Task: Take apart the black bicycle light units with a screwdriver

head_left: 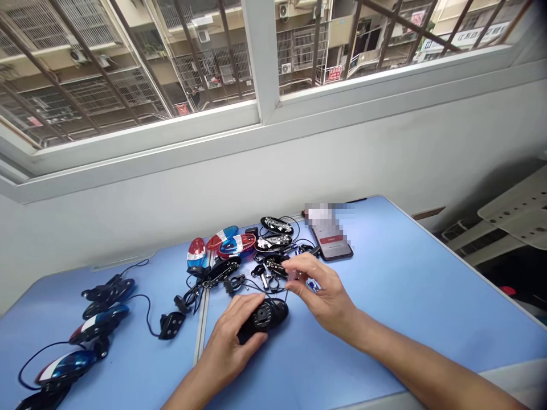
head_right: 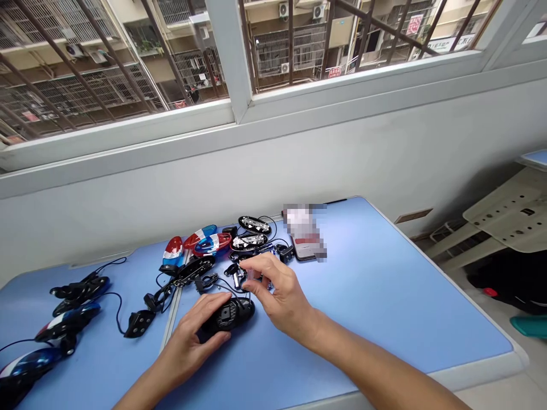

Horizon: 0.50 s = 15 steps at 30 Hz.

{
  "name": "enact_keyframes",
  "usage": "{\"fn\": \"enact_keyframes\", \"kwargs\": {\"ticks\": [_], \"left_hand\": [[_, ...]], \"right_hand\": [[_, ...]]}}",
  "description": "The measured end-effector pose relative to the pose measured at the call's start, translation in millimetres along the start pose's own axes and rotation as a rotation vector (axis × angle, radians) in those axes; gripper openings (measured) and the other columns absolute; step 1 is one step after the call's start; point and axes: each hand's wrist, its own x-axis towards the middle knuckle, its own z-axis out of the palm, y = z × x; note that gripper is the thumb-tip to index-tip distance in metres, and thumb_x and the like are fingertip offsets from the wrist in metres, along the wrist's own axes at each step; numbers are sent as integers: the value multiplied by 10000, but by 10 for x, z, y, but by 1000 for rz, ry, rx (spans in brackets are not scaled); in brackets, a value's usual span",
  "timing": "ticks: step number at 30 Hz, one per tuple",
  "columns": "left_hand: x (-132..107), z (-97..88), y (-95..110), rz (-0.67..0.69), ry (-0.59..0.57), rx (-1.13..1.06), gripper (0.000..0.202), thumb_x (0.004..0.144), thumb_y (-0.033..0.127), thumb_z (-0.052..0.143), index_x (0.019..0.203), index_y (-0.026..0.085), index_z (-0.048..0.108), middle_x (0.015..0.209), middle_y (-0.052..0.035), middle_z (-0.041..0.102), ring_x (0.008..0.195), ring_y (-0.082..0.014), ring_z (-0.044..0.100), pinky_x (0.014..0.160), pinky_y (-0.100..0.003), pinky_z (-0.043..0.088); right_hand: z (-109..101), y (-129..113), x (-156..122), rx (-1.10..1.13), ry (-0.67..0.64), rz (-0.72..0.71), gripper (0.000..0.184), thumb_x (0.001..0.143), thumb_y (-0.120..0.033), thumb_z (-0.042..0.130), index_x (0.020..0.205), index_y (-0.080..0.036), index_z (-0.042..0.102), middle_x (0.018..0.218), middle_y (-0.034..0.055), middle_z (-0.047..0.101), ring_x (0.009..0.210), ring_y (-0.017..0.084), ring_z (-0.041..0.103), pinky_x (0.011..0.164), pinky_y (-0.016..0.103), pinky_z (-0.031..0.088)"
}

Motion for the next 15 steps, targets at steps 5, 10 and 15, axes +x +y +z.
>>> {"fn": "enact_keyframes", "kwargs": {"ticks": [5,10,15], "left_hand": [[7,1,27,-40,11,-5,549,846,158,640,1364,296,519,1287,-80,650,1182,-266,601,1014,-442,507],[16,6,-15,-22,22,25,518,864,214,639,1364,294,529,1289,-86,656,1186,-276,612,1016,-441,513],[-43,82,-290,57,154,72,467,827,386,700,1283,397,599,1227,8,709,1084,-266,690,882,-318,597]], "right_hand": [[-25,-27,4,15,-41,73,330,912,-82,531,1189,-253,587,945,33,691,799,147,641,664,288,550],[-19,15,6,21,-10,13,225,896,-179,639,1106,-258,639,902,29,659,796,151,614,610,255,528],[15,-29,31,32,36,65,290,892,-169,568,1179,-210,570,912,49,729,778,144,672,662,260,554]]}}
